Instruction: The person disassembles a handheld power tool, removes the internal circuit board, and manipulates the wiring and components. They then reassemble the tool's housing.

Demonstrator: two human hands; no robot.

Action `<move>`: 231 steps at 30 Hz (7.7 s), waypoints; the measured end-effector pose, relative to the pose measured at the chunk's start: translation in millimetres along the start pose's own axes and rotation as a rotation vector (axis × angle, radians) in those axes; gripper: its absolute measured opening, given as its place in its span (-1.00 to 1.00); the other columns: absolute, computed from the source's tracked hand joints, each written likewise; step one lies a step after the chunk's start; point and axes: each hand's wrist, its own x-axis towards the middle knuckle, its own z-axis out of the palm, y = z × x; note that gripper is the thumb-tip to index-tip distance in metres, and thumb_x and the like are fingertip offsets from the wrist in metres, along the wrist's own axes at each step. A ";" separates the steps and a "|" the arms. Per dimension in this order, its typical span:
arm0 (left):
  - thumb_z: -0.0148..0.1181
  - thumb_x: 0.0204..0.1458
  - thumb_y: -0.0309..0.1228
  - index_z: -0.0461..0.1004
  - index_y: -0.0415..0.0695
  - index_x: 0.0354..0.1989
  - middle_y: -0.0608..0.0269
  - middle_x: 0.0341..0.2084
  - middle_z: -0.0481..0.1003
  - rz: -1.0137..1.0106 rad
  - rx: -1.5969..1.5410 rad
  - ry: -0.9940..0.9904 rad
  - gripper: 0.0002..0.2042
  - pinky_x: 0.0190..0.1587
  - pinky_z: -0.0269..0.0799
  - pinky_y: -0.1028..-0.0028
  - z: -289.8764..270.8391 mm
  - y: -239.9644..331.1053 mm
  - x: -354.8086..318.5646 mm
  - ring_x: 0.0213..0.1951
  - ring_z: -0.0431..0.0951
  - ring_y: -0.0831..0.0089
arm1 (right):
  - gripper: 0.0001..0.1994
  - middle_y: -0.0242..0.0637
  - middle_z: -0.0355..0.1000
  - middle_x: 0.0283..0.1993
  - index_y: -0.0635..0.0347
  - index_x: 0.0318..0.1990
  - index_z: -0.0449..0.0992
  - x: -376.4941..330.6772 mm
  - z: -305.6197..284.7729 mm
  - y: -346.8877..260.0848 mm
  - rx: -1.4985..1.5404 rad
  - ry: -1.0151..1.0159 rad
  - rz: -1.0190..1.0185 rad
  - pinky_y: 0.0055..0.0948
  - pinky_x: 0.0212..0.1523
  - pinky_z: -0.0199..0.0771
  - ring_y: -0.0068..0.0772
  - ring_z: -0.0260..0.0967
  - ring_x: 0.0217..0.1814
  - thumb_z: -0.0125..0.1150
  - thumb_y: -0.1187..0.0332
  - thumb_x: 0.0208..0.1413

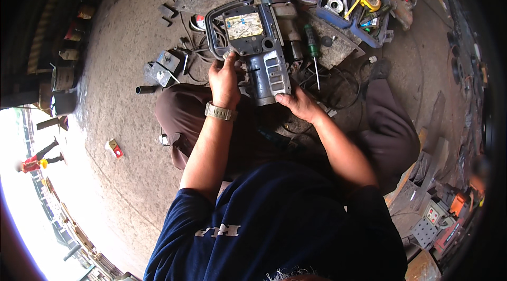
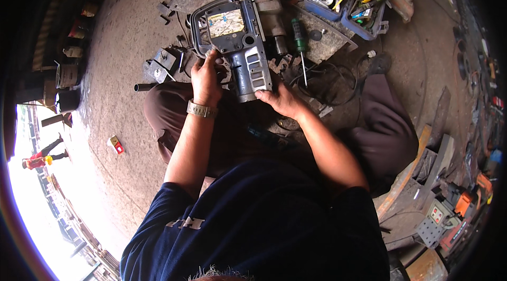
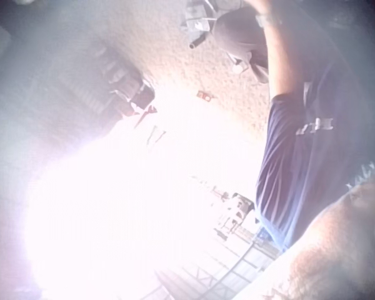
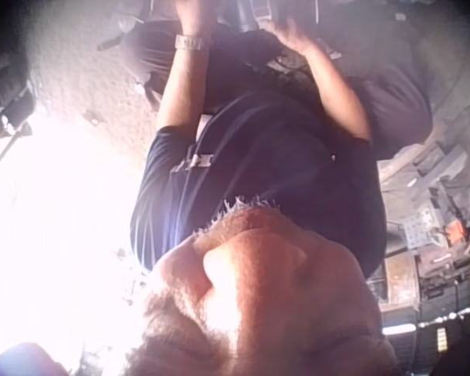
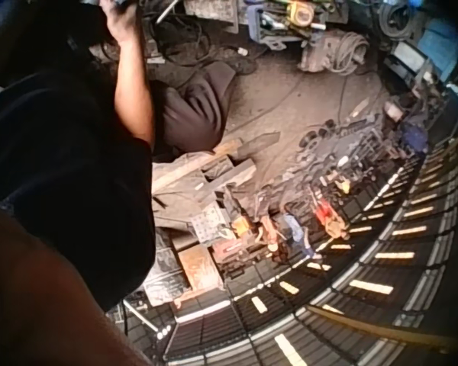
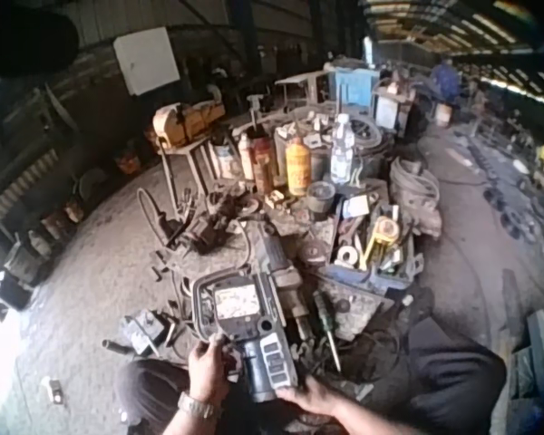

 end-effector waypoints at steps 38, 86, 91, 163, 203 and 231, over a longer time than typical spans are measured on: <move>0.28 0.26 -0.30 0.48 -0.12 -0.22 0.29 -0.47 0.55 0.115 -0.066 -0.050 -0.83 -0.51 0.41 0.50 -3.5 8.9 2.4 -0.54 0.52 0.48 | -0.14 -0.04 0.35 0.33 0.28 0.45 0.14 -1.2 1.3 7.0 0.000 0.006 0.064 -0.22 0.38 0.26 -0.18 0.27 0.39 0.30 -0.12 0.19; 0.09 0.22 0.23 0.45 -0.16 0.28 -0.07 0.20 0.49 -0.028 -0.185 -0.496 -0.29 0.27 0.41 0.04 -1.7 -2.3 154.0 0.18 0.49 0.00 | -0.22 -0.20 0.37 0.26 0.27 0.41 0.22 0.0 -3.5 17.3 0.208 0.020 0.021 -0.23 0.34 0.30 -0.29 0.30 0.32 0.35 0.10 0.10; 0.19 0.13 0.28 0.46 -0.16 0.27 -0.05 0.21 0.49 -0.028 -0.116 -0.526 -0.22 0.24 0.43 0.02 -0.9 -6.1 146.6 0.19 0.49 0.01 | -0.30 -0.30 0.42 0.13 0.25 0.33 0.32 -4.5 0.9 16.4 0.331 0.081 0.142 -0.30 0.23 0.37 -0.40 0.34 0.18 0.34 0.10 0.09; 0.12 0.37 -0.25 0.44 -0.35 0.16 0.20 -0.03 0.59 0.332 0.232 -0.694 -0.61 0.09 0.43 0.53 124.2 60.2 18.8 -0.04 0.54 0.54 | -0.05 0.05 0.49 0.19 0.12 0.41 0.28 -38.7 -45.2 -14.3 1.200 0.092 0.156 -0.08 -0.31 0.64 0.22 0.56 0.04 -0.12 -0.51 0.13; -0.14 0.38 0.08 0.37 -0.34 0.33 0.04 0.27 0.46 0.135 0.421 -0.798 -0.33 0.41 0.14 0.43 74.2 86.7 31.9 0.31 0.37 0.37 | -0.03 0.06 0.50 0.09 0.18 0.31 0.40 -36.0 -22.5 -16.7 1.110 0.116 0.227 -0.03 -0.18 0.52 0.24 0.50 -0.04 0.12 -0.49 -0.02; -0.22 0.40 0.07 0.50 -0.28 0.10 0.00 -0.05 0.61 0.243 0.414 -0.398 -0.40 0.15 0.53 0.28 44.0 41.9 52.7 0.01 0.62 0.27 | -0.33 -0.23 0.48 0.24 0.03 0.38 0.34 -31.9 21.2 -8.6 1.221 0.190 0.226 0.06 0.15 0.53 -0.20 0.49 0.19 -0.06 -0.22 0.31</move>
